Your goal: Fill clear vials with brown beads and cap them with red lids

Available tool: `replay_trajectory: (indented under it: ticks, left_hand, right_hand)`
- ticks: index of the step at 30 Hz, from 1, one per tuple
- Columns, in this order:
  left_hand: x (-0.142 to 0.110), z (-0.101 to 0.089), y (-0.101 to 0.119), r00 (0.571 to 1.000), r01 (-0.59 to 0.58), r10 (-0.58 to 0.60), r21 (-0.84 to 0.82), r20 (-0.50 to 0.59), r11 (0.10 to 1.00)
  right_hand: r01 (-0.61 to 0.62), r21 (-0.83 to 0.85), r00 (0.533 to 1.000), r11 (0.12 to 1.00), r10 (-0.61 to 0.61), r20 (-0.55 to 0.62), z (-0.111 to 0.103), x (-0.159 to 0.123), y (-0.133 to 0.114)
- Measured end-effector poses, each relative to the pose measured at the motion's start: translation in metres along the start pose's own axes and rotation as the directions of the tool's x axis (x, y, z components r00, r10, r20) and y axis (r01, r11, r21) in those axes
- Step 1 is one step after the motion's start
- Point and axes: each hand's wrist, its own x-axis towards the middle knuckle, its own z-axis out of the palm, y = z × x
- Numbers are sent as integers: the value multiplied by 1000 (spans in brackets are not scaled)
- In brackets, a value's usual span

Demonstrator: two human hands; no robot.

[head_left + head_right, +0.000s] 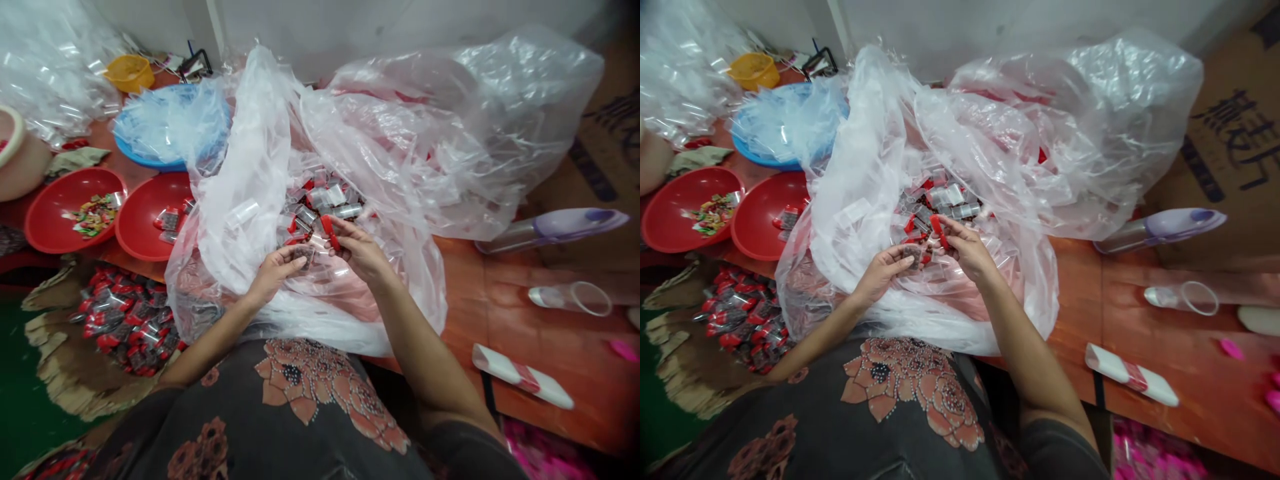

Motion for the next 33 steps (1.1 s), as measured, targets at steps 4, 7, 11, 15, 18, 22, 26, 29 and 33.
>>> replay_trajectory:
  ticks: [4,7,11,15,18,22,26,29,33]
  left_hand:
    - [-1,10,2,998,52,-51,-11,47,999]
    - [-4,15,4,993,107,-105,-29,61,994]
    - [-8,19,7,991,77,-79,20,109,997]
    - [-12,21,9,989,-25,3,148,148,989]
    - [-13,20,9,989,-55,22,221,145,974]
    - [-12,20,9,988,-68,23,293,154,954]
    - [-12,22,9,984,-70,16,301,178,951]
    - [-11,24,8,985,-73,24,285,173,956]
    - [-9,29,5,990,-78,51,203,132,976]
  right_hand:
    - [-17,92,1000,996,18,-10,8,-37,-4]
    - [74,-108,996,991,-80,-50,12,-51,-3]
    - [216,-411,967,886,-251,-33,14,-57,-1]
    - [367,-536,920,761,-382,89,13,-61,0]
    - [446,-593,871,670,-478,115,12,-65,2]
    - [519,-686,795,510,-582,168,11,-71,5]
    - [548,-747,746,376,-624,233,12,-77,7]
    - [542,-769,753,340,-603,264,15,-77,13]
    - [501,-785,779,364,-586,226,20,-72,22]
